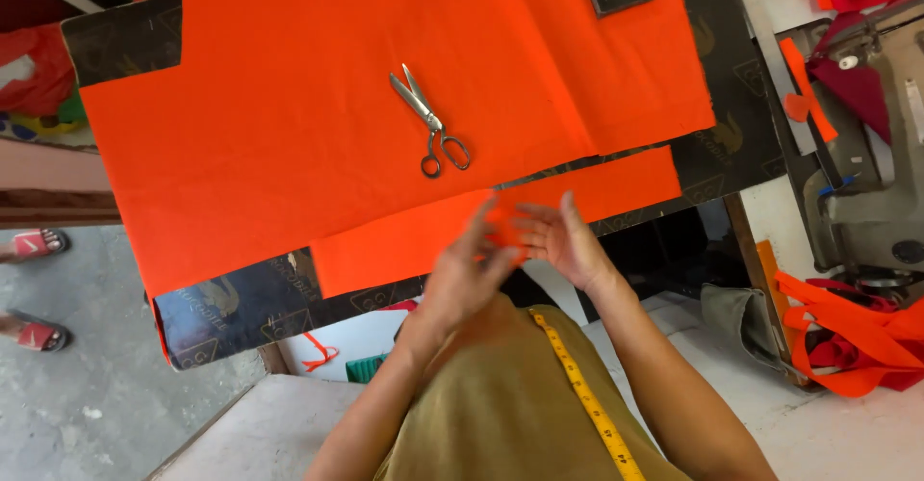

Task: The person measures and marks a large piece of orange fabric using a metal L-square ruler. They then use scissors to cut the fabric along the marked lines, separating a strip from the main piece. Finally, the person folds the cut fabric pieces on the table.

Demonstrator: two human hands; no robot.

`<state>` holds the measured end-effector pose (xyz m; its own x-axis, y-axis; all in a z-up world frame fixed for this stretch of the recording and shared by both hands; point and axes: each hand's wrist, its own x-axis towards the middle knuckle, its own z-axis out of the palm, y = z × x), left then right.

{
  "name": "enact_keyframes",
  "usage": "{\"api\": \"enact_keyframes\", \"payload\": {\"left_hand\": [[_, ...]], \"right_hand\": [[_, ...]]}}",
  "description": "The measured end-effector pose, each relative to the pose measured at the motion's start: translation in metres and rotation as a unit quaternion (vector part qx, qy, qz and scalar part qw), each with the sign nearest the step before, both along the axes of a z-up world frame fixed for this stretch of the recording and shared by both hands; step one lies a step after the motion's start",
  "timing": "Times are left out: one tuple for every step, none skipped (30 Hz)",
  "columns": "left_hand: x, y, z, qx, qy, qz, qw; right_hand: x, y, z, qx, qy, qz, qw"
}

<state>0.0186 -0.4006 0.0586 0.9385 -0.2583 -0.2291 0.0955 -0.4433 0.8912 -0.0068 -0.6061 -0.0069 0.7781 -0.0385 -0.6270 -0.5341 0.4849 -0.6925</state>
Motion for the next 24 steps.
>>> {"api": "enact_keyframes", "payload": {"left_hand": [[-0.002, -0.014, 0.000, -0.003, 0.007, -0.132, 0.991], [-0.009, -0.011, -0.024, -0.001, 0.007, -0.129, 0.992], [-0.011, -0.010, -0.047, 0.029, -0.090, -0.121, 0.988], [-0.014, -0.010, -0.071, 0.060, -0.187, -0.112, 0.974], [-0.015, 0.005, -0.087, 0.060, -0.187, -0.115, 0.974], [-0.015, 0.019, -0.104, 0.090, -0.236, -0.049, 0.966], [-0.016, 0.029, -0.121, 0.117, -0.281, 0.018, 0.952], [-0.012, 0.051, -0.144, 0.114, -0.282, 0.016, 0.952], [-0.011, 0.071, -0.167, 0.179, -0.314, 0.080, 0.929], [-0.010, 0.092, -0.190, 0.242, -0.343, 0.142, 0.896], [-0.011, 0.108, -0.199, 0.238, -0.344, 0.137, 0.898], [-0.011, 0.124, -0.208, 0.286, -0.338, 0.180, 0.878], [-0.012, 0.140, -0.217, 0.332, -0.331, 0.218, 0.856], [-0.015, 0.138, -0.219, 0.328, -0.331, 0.211, 0.859], [-0.020, 0.139, -0.220, 0.337, -0.267, 0.241, 0.870], [-0.024, 0.142, -0.221, 0.345, -0.202, 0.269, 0.876], [-0.025, 0.138, -0.220, 0.344, -0.203, 0.268, 0.877], [-0.026, 0.136, -0.218, 0.355, -0.170, 0.262, 0.881], [-0.028, 0.134, -0.217, 0.366, -0.136, 0.255, 0.885], [-0.029, 0.126, -0.216, 0.365, -0.136, 0.252, 0.886], [-0.030, 0.118, -0.215, 0.366, -0.151, 0.251, 0.884], [-0.030, 0.112, -0.215, 0.366, -0.166, 0.249, 0.881], [-0.027, 0.094, -0.200, 0.367, -0.167, 0.248, 0.881], [-0.025, 0.078, -0.185, 0.353, -0.142, 0.241, 0.893]], "right_hand": [[0.004, -0.003, -0.002, 0.065, -0.003, -0.030, 0.997], [0.003, -0.013, -0.019, 0.067, -0.003, -0.027, 0.997], [0.006, -0.024, -0.036, 0.039, 0.019, -0.039, 0.998], [0.009, -0.036, -0.054, 0.012, 0.040, -0.050, 0.998], [0.010, -0.034, -0.057, 0.013, 0.039, -0.052, 0.998], [0.011, -0.033, -0.061, -0.047, 0.066, -0.044, 0.996], [0.012, -0.036, -0.063, -0.110, 0.093, -0.036, 0.989], [0.014, -0.041, -0.082, -0.112, 0.093, -0.038, 0.989], [0.013, -0.047, -0.102, -0.170, 0.090, -0.014, 0.981], [0.013, -0.053, -0.122, -0.228, 0.086, 0.010, 0.970], [0.015, -0.054, -0.129, -0.230, 0.087, 0.004, 0.969], [0.018, -0.056, -0.136, -0.335, 0.066, 0.072, 0.937], [0.017, -0.058, -0.144, -0.434, 0.047, 0.137, 0.889], [0.015, -0.063, -0.126, -0.435, 0.053, 0.130, 0.889], [0.014, -0.067, -0.109, -0.408, 0.009, 0.134, 0.903], [0.013, -0.068, -0.091, -0.381, -0.036, 0.137, 0.914], [0.010, -0.078, -0.064, -0.382, -0.035, 0.135, 0.914], [0.007, -0.088, -0.038, -0.363, -0.040, 0.125, 0.923], [0.004, -0.096, -0.011, -0.343, -0.044, 0.115, 0.931], [-0.004, -0.114, -0.005, -0.344, -0.042, 0.112, 0.931], [-0.008, -0.131, 0.002, -0.355, -0.026, 0.101, 0.929], [-0.013, -0.148, 0.009, -0.366, -0.010, 0.089, 0.926], [-0.009, -0.165, 0.008, -0.365, -0.011, 0.087, 0.927], [-0.006, -0.181, 0.006, -0.340, 0.016, 0.068, 0.938]]}}
